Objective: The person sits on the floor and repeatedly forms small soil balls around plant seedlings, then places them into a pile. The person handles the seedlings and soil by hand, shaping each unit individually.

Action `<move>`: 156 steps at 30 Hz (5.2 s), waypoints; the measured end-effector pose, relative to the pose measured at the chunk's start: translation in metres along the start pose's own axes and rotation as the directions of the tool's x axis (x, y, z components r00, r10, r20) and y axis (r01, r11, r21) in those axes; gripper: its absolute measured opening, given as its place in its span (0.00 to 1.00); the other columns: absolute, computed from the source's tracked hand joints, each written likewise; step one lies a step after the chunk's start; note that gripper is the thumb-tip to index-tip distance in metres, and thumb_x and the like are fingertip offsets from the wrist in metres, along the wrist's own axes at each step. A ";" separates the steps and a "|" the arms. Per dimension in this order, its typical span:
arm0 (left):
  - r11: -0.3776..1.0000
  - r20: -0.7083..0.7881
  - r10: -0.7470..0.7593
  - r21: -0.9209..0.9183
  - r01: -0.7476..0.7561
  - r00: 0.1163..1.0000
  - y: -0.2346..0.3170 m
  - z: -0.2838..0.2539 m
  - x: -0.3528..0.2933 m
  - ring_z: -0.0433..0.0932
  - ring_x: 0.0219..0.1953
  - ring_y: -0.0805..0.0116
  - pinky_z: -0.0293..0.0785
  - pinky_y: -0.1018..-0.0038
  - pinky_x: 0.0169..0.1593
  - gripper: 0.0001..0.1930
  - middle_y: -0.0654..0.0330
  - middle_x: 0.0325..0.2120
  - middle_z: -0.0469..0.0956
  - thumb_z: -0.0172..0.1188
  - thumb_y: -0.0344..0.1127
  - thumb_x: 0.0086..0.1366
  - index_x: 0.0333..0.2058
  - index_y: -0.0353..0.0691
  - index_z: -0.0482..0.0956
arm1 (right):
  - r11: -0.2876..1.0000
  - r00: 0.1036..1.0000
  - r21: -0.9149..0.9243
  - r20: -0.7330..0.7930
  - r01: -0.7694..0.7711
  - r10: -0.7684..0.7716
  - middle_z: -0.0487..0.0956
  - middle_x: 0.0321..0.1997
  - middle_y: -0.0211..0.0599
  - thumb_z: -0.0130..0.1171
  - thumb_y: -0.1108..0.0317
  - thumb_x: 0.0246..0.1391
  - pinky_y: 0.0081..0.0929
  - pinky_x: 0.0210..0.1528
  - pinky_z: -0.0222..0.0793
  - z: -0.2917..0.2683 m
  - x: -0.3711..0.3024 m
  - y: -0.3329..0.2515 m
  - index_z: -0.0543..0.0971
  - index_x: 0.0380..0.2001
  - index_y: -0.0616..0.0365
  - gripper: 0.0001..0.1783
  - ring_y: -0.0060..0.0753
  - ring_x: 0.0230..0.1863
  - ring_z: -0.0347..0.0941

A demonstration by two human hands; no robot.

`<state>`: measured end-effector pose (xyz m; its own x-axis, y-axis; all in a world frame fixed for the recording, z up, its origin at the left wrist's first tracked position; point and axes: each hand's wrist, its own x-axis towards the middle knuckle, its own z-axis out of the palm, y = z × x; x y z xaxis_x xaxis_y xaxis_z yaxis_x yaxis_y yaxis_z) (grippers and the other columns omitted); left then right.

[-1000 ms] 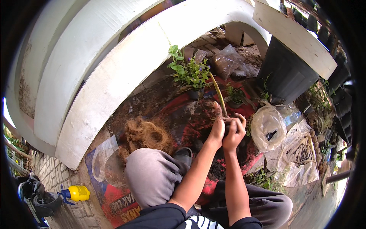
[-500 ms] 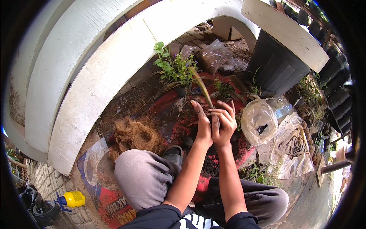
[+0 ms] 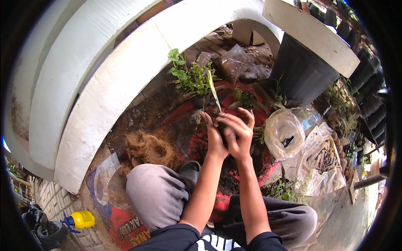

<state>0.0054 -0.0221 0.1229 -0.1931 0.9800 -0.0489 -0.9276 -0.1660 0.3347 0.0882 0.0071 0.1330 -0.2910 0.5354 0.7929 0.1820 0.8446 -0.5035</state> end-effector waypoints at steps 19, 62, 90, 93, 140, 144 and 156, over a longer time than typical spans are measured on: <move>0.984 0.040 0.006 0.180 -0.013 0.999 0.009 0.006 -0.007 0.76 0.37 0.73 0.74 0.76 0.41 0.43 0.60 0.32 0.74 0.31 0.78 0.65 0.39 0.38 0.73 | 0.990 0.991 -0.038 -0.016 -0.134 0.133 0.85 0.37 0.29 0.56 0.63 0.53 0.62 0.74 0.36 0.004 0.011 -0.030 0.86 0.29 0.52 0.11 0.48 0.62 0.68; 0.969 -0.113 0.156 0.212 -0.129 0.981 0.016 0.015 -0.008 0.81 0.43 0.67 0.79 0.68 0.47 0.35 0.59 0.42 0.81 0.44 0.69 0.69 0.48 0.40 0.77 | 0.629 0.932 0.714 0.091 -0.307 0.350 0.78 0.56 0.43 0.46 0.51 0.67 0.45 0.69 0.53 -0.004 0.003 -0.010 0.85 0.36 0.61 0.26 0.45 0.64 0.65; 0.878 -0.173 0.082 0.478 0.011 0.981 -0.009 -0.006 0.000 0.75 0.54 0.66 0.67 0.70 0.61 0.51 0.53 0.53 0.77 0.35 0.79 0.64 0.56 0.31 0.74 | 0.008 0.423 0.963 0.111 -0.269 0.900 0.81 0.29 0.32 0.55 0.67 0.62 0.26 0.37 0.71 0.021 -0.024 0.020 0.80 0.27 0.63 0.13 0.24 0.30 0.74; 0.976 -0.113 0.024 0.218 0.001 0.993 -0.011 -0.010 0.000 0.76 0.55 0.63 0.67 0.68 0.63 0.46 0.55 0.52 0.78 0.37 0.77 0.65 0.54 0.34 0.76 | 0.408 0.637 0.749 0.024 -0.522 0.770 0.81 0.31 0.30 0.56 0.65 0.63 0.25 0.41 0.71 0.017 -0.018 0.012 0.83 0.32 0.64 0.13 0.25 0.33 0.75; 0.987 -0.018 0.106 0.126 -0.103 0.994 -0.004 0.020 -0.014 0.76 0.54 0.61 0.69 0.66 0.62 0.46 0.53 0.51 0.77 0.34 0.76 0.67 0.54 0.33 0.74 | 0.983 0.986 0.186 -0.164 -0.001 0.032 0.85 0.36 0.43 0.62 0.75 0.50 0.50 0.67 0.63 0.001 0.003 -0.016 0.84 0.30 0.64 0.05 0.46 0.50 0.81; 0.935 -0.159 0.129 0.349 -0.067 0.979 -0.004 0.025 -0.013 0.76 0.54 0.63 0.67 0.66 0.64 0.48 0.54 0.52 0.77 0.34 0.77 0.66 0.55 0.33 0.74 | 0.866 0.892 0.407 -0.212 -0.291 0.399 0.83 0.29 0.34 0.60 0.73 0.59 0.33 0.49 0.74 0.009 -0.004 -0.019 0.82 0.28 0.66 0.08 0.28 0.33 0.79; 0.991 0.095 -0.004 0.130 -0.008 0.995 0.020 -0.009 -0.007 0.79 0.41 0.71 0.77 0.74 0.49 0.36 0.62 0.36 0.79 0.35 0.68 0.72 0.40 0.39 0.78 | 0.985 0.976 0.021 -0.141 0.173 -0.169 0.85 0.35 0.37 0.57 0.76 0.53 0.56 0.67 0.61 0.011 0.004 -0.029 0.86 0.30 0.61 0.08 0.44 0.48 0.82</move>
<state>-0.0152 -0.0335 0.1212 -0.1581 0.9866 0.0392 -0.8764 -0.1585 0.4548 0.0714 -0.0158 0.1469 -0.1822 0.3801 0.9068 0.1087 0.9244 -0.3656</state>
